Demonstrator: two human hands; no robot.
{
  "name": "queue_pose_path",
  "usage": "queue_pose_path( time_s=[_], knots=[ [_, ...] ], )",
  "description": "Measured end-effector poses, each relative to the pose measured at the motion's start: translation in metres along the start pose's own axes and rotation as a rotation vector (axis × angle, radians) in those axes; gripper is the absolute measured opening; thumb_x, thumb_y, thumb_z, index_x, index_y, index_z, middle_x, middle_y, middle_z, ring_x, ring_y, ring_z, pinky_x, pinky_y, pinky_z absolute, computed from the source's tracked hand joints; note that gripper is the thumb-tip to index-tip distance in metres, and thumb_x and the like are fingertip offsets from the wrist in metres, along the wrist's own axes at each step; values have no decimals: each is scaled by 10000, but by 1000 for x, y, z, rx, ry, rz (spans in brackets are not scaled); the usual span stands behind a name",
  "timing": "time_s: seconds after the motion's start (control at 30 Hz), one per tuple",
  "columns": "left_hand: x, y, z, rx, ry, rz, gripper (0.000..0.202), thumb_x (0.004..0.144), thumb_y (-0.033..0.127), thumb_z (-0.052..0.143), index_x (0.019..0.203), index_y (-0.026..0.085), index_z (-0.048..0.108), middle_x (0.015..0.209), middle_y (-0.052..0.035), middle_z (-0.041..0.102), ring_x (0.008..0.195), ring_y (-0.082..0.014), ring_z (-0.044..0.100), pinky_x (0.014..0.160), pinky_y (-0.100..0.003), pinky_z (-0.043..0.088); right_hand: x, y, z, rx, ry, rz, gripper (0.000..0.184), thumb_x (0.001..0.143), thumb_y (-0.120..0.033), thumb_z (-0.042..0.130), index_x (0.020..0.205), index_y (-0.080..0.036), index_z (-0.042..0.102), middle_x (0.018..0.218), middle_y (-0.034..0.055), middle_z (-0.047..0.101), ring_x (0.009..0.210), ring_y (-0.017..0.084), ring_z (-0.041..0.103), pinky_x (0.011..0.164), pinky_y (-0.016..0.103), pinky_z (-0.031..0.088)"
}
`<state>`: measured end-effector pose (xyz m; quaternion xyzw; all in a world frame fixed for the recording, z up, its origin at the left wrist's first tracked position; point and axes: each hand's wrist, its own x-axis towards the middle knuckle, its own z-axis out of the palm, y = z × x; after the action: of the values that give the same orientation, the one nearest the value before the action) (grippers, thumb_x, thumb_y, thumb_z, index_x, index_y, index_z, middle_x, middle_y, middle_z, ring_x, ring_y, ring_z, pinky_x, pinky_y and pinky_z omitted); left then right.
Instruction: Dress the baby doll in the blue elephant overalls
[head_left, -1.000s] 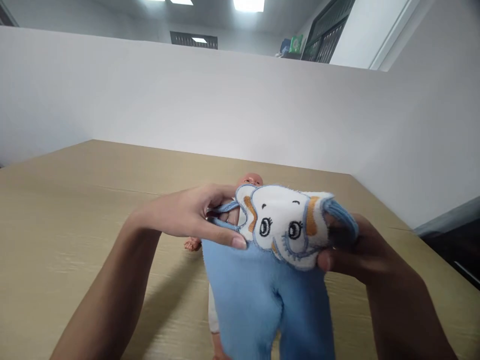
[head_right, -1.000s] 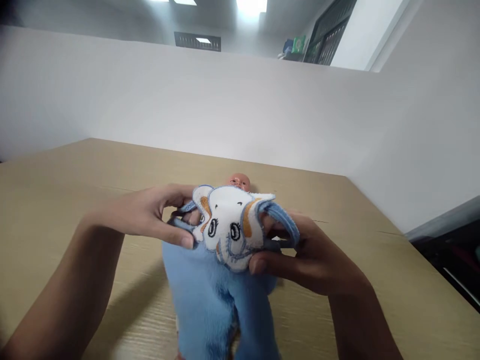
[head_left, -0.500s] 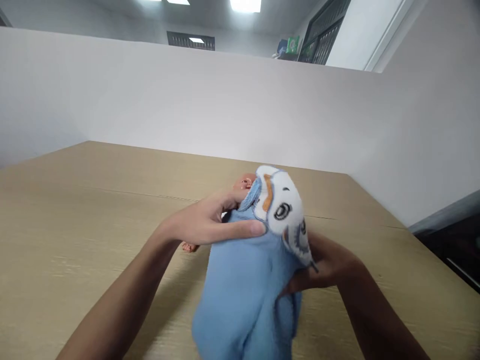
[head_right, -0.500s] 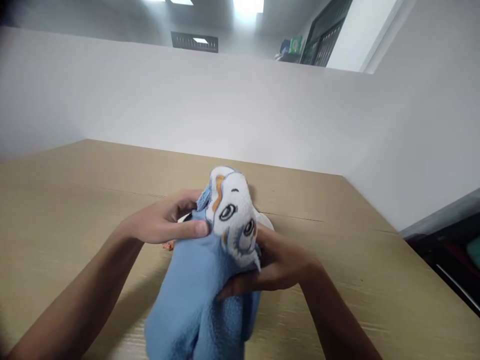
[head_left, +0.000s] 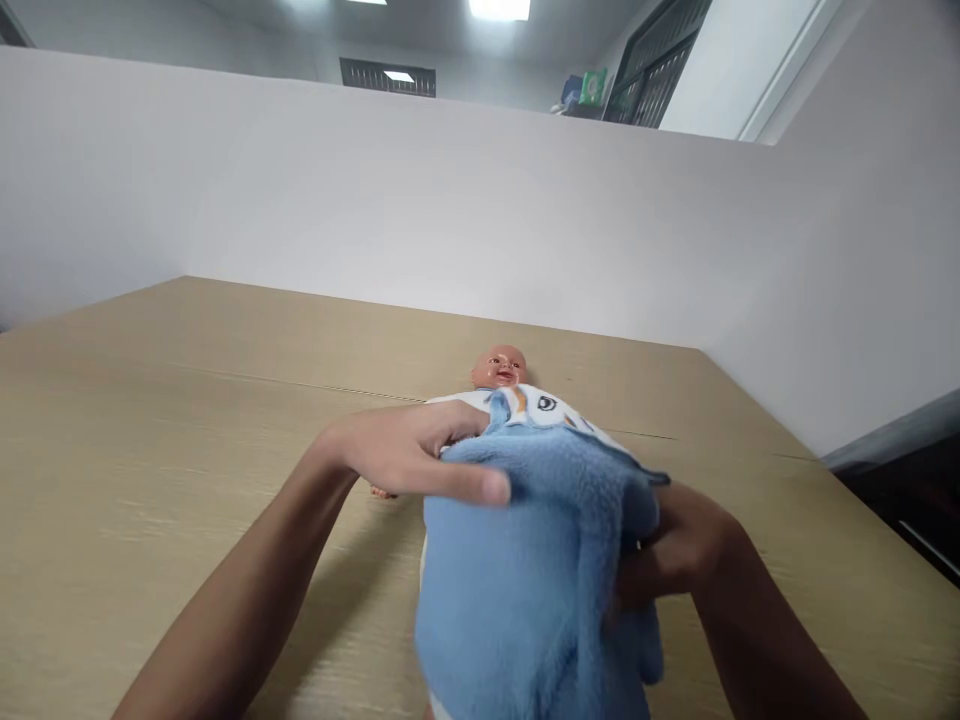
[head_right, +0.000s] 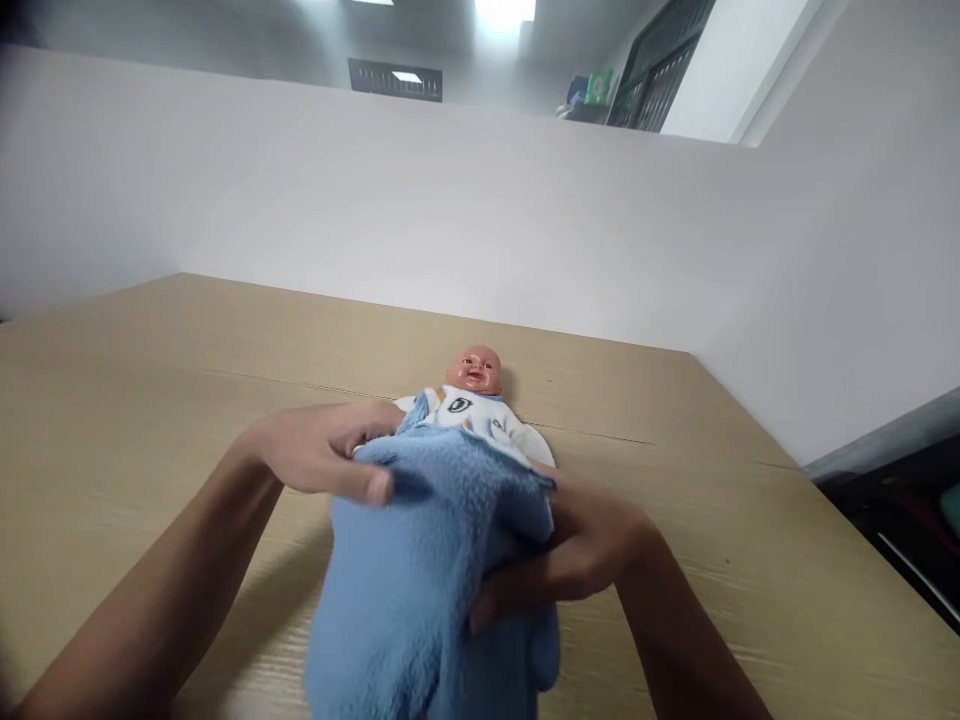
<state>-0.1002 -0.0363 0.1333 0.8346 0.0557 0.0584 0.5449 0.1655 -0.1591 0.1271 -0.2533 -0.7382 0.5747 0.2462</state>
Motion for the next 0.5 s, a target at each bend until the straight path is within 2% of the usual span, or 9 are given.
queue_pose_path(
  time_s=[0.07, 0.1, 0.17, 0.2, 0.23, 0.3, 0.4, 0.43, 0.5],
  knots=[
    [1, 1, -2, -41, -131, 19, 475, 712, 581, 940, 858, 182, 727, 783, -32, 691, 733, -201, 645, 636, -270, 565, -4, 4, 0, 9, 141, -11, 359, 819, -456, 914, 1078, -212, 866, 1009, 53, 829, 1094, 304, 761, 1019, 375, 608],
    [2, 2, -2, -61, -147, 51, 462, 689, 552, 964, 864, 185, 744, 825, -50, 727, 795, -230, 681, 711, -293, 602, -6, 8, 0, 17, 210, -7, 390, 806, -478, 919, 1088, -215, 864, 1041, 55, 830, 1106, 309, 757, 1036, 387, 602],
    [3, 3, -2, -93, -78, 126, 389, 721, 481, 962, 899, 199, 763, 874, -62, 760, 884, -249, 715, 832, -313, 627, -8, 14, 1, 34, 302, 46, 434, 796, -506, 921, 1112, -216, 854, 1095, 56, 827, 1115, 303, 755, 1051, 385, 593],
    [3, 3, -1, -105, -27, 163, 335, 757, 445, 945, 905, 205, 763, 846, -49, 752, 859, -228, 713, 830, -297, 625, -8, 16, 2, 54, 303, 84, 437, 813, -514, 907, 1124, -214, 848, 1105, 54, 825, 1097, 290, 761, 1031, 372, 601],
    [4, 3, -1, -114, 17, 188, 278, 802, 412, 915, 908, 208, 759, 797, -29, 730, 789, -195, 695, 787, -271, 617, -6, 17, 2, 82, 259, 116, 427, 833, -513, 890, 1131, -210, 843, 1101, 52, 824, 1072, 276, 767, 1006, 358, 610],
    [4, 1, 1, -113, 48, 188, 191, 901, 374, 825, 884, 206, 735, 702, 9, 661, 616, -127, 602, 652, -222, 571, -1, 16, 2, 121, 62, 119, 405, 827, -481, 898, 1111, -197, 844, 1061, 46, 823, 1044, 263, 771, 989, 341, 611],
    [3, -2, 3, -41, 16, 151, 282, 943, 409, 767, 776, 197, 688, 686, 2, 628, 607, -124, 570, 648, -231, 557, 5, 7, 4, 81, -162, 58, 371, 734, -397, 976, 1018, -188, 862, 950, 31, 824, 1077, 278, 761, 1037, 333, 584],
    [2, -2, 3, -16, 3, 147, 331, 913, 454, 793, 739, 196, 682, 701, -14, 644, 651, -147, 602, 685, -255, 575, 4, 5, 5, 60, -176, 55, 352, 712, -378, 991, 982, -189, 867, 915, 28, 823, 1071, 281, 763, 1036, 325, 583],
    [0, -3, 2, -8, 20, 147, 417, 771, 572, 889, 709, 199, 715, 721, -49, 686, 715, -206, 663, 730, -304, 604, -1, 3, 7, 69, -109, 69, 336, 697, -398, 996, 939, -199, 873, 868, 26, 823, 1017, 287, 775, 981, 316, 609]
  ],
)
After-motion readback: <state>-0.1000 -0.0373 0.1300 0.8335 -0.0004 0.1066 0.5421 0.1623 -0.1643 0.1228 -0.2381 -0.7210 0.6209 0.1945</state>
